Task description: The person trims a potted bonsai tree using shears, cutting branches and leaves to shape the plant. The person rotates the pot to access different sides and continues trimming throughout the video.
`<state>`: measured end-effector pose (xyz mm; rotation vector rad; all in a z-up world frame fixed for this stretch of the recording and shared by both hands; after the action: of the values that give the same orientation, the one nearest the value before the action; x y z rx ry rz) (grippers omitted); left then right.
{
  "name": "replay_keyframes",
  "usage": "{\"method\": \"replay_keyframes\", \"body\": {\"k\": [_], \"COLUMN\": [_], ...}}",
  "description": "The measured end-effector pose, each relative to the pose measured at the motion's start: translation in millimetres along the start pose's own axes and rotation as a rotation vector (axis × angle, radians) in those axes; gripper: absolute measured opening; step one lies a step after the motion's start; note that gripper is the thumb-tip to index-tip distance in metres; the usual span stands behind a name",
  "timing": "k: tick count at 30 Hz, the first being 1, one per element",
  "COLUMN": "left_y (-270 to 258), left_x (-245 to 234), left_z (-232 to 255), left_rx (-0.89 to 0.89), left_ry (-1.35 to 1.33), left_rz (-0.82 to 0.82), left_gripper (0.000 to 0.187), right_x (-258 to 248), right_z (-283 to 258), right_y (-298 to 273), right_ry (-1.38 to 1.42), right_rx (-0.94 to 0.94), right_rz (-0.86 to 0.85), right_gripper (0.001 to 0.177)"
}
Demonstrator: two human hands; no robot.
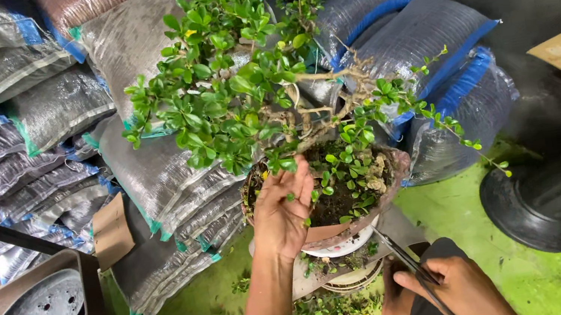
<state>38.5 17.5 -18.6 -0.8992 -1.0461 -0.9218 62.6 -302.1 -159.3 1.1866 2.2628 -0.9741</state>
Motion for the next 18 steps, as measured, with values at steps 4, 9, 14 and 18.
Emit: {"method": "replay_keyframes", "body": {"k": [4,9,14,18], "left_y": [11.1,19.7,21.9,23.9], "left_x": [2.0,-0.3,6.5,7.9], "left_z": [-2.6,-6.0,-7.7,-9.4], "left_rx": [0.007,0.014,0.058,0.019], "left_ry": [0.124,0.131,0.148,0.099], "left_rz": [0.023,0.224,0.054,-0.004], "left_gripper": [0.013,0.016,0.019,0.015], "right_x": [22.1,19.4,21.4,22.2], "right_z": [30.4,15.5,13.4,4.1], "right_y": [9.6,0.9,4.1,1.1], "right_ry": [0.032,0.069,0.031,-0.048], "right_rx": [0.037,0.061,0.008,-0.024], "right_rz": [-0.078,-0.07,-0.048,0.012], "right_gripper": [0.065,0.071,0.073,0.072]}}
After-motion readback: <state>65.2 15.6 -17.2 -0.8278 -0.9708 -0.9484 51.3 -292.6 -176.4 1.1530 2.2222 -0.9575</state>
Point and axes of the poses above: each hand's wrist, its own y-axis towards the middle knuckle, its own x-axis out of the palm, z = x × y, the point moved 6 cm from there along y, towards the middle knuckle, and after that the axes turned 2 degrees about -y, right-handed, at the moved point
